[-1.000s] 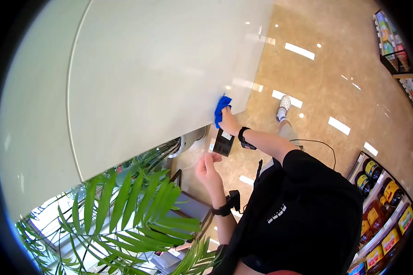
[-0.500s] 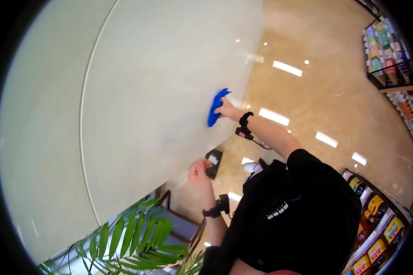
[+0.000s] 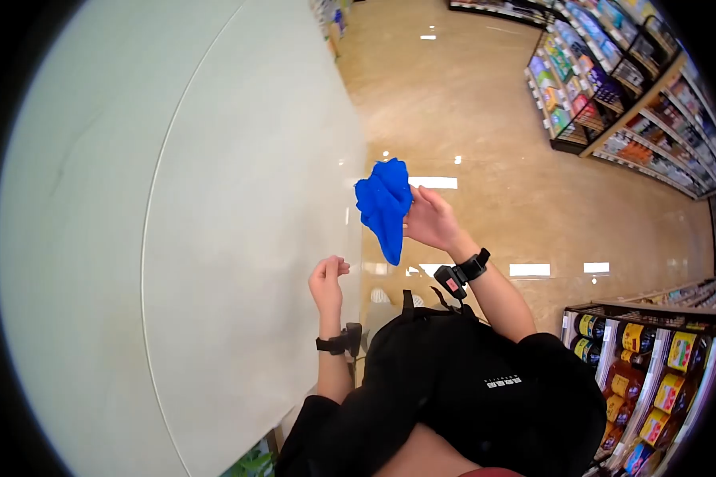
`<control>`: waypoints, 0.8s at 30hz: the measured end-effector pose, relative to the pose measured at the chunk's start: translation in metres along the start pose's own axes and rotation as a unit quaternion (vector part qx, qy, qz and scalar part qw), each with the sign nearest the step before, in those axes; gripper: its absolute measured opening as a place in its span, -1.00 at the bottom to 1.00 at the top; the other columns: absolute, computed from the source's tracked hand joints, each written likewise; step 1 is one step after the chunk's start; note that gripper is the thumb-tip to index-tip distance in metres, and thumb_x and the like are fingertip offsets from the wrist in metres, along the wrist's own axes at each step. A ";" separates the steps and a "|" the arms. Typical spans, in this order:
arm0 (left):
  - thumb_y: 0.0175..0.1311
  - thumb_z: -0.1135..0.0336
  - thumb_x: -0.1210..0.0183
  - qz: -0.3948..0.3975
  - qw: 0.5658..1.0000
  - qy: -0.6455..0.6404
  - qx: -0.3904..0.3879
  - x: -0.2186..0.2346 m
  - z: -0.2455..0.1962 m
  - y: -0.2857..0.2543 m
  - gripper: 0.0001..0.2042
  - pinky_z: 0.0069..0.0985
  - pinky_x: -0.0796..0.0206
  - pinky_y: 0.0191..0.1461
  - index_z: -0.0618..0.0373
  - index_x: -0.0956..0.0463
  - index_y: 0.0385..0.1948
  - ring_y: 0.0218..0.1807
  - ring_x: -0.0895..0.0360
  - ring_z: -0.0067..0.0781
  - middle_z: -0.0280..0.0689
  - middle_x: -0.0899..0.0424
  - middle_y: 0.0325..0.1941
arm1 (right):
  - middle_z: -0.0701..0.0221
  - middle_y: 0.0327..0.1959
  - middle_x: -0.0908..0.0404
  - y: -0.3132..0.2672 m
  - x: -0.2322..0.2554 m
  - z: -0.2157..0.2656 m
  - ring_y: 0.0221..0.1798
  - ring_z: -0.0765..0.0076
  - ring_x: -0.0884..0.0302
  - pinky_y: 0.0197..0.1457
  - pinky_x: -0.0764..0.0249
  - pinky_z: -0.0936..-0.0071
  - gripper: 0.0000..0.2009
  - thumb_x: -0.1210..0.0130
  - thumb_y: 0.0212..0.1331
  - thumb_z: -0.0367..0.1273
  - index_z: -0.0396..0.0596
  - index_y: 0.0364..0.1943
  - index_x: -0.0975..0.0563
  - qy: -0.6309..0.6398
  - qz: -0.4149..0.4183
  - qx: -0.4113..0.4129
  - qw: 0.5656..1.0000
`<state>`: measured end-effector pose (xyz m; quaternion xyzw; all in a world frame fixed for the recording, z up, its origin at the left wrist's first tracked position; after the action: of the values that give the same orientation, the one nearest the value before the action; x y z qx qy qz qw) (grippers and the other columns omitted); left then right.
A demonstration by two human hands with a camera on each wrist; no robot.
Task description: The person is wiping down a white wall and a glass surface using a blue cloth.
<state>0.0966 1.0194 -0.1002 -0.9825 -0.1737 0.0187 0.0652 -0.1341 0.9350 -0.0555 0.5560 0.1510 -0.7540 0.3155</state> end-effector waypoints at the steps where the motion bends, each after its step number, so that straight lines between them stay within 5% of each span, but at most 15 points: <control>1: 0.32 0.33 -0.04 0.025 1.000 0.003 -0.001 -0.016 -0.006 0.016 -0.75 -0.55 -0.43 -0.26 0.39 -0.53 -0.41 -0.42 -0.55 -0.47 -0.21 -0.60 -0.47 | 0.33 0.22 -0.33 -0.004 0.003 0.015 0.22 0.26 -0.32 0.23 -0.24 0.04 -0.49 0.15 0.31 -0.06 0.19 0.31 -0.14 -0.025 -0.022 0.010 0.999; 4: 0.32 0.31 -0.03 0.065 0.998 0.016 -0.019 -0.051 -0.019 0.056 -0.76 -0.53 -0.46 -0.26 0.35 -0.53 -0.39 -0.41 -0.58 -0.44 -0.22 -0.61 -0.43 | 0.38 0.20 -0.35 -0.006 -0.001 0.053 0.22 0.30 -0.32 0.22 -0.25 0.09 -0.49 0.11 0.31 -0.11 0.15 0.31 -0.16 -0.138 -0.117 0.082 0.980; 13: 0.31 0.34 -0.03 0.100 0.994 -0.049 -0.015 -0.137 -0.031 0.178 -0.77 -0.56 -0.41 -0.25 0.36 -0.54 -0.39 -0.41 -0.55 -0.49 -0.21 -0.61 -0.44 | 0.33 0.20 -0.37 0.065 0.051 0.154 0.21 0.31 -0.34 0.22 -0.26 0.24 -0.48 0.02 0.26 -0.19 -0.06 0.26 -0.20 -0.191 -0.164 0.120 0.960; 19: 0.33 0.24 -0.05 0.285 0.958 -0.024 -0.007 -0.266 -0.067 0.273 -0.73 -0.56 -0.38 -0.16 0.30 -0.51 -0.16 -0.26 -0.54 -0.52 -0.26 -0.61 -0.30 | 0.35 0.19 -0.37 0.114 0.065 0.252 0.17 0.37 -0.38 0.19 -0.32 0.28 -0.53 0.05 0.29 -0.28 -0.02 0.27 -0.20 -0.204 -0.204 0.161 0.944; 24: 0.33 0.21 -0.06 0.351 0.933 -0.076 0.036 -0.351 -0.098 0.319 -0.67 -0.58 -0.38 -0.11 0.24 -0.42 -0.01 -0.18 -0.52 -0.56 -0.32 -0.57 -0.14 | 0.34 0.19 -0.37 0.151 0.075 0.304 0.18 0.37 -0.37 0.19 -0.33 0.30 -0.54 0.06 0.30 -0.27 -0.06 0.25 -0.21 -0.205 -0.196 0.154 0.946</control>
<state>-0.1195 0.5900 -0.0414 -0.9735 0.1783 0.1212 0.0766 -0.2763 0.6219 -0.0050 0.3901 0.0714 -0.9129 0.0962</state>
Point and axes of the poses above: each hand's wrist, its own y-axis towards the middle knuckle, its own x-axis out of the back of the hand, z = x × y, the point moved 6 cm from there along y, towards the middle knuckle
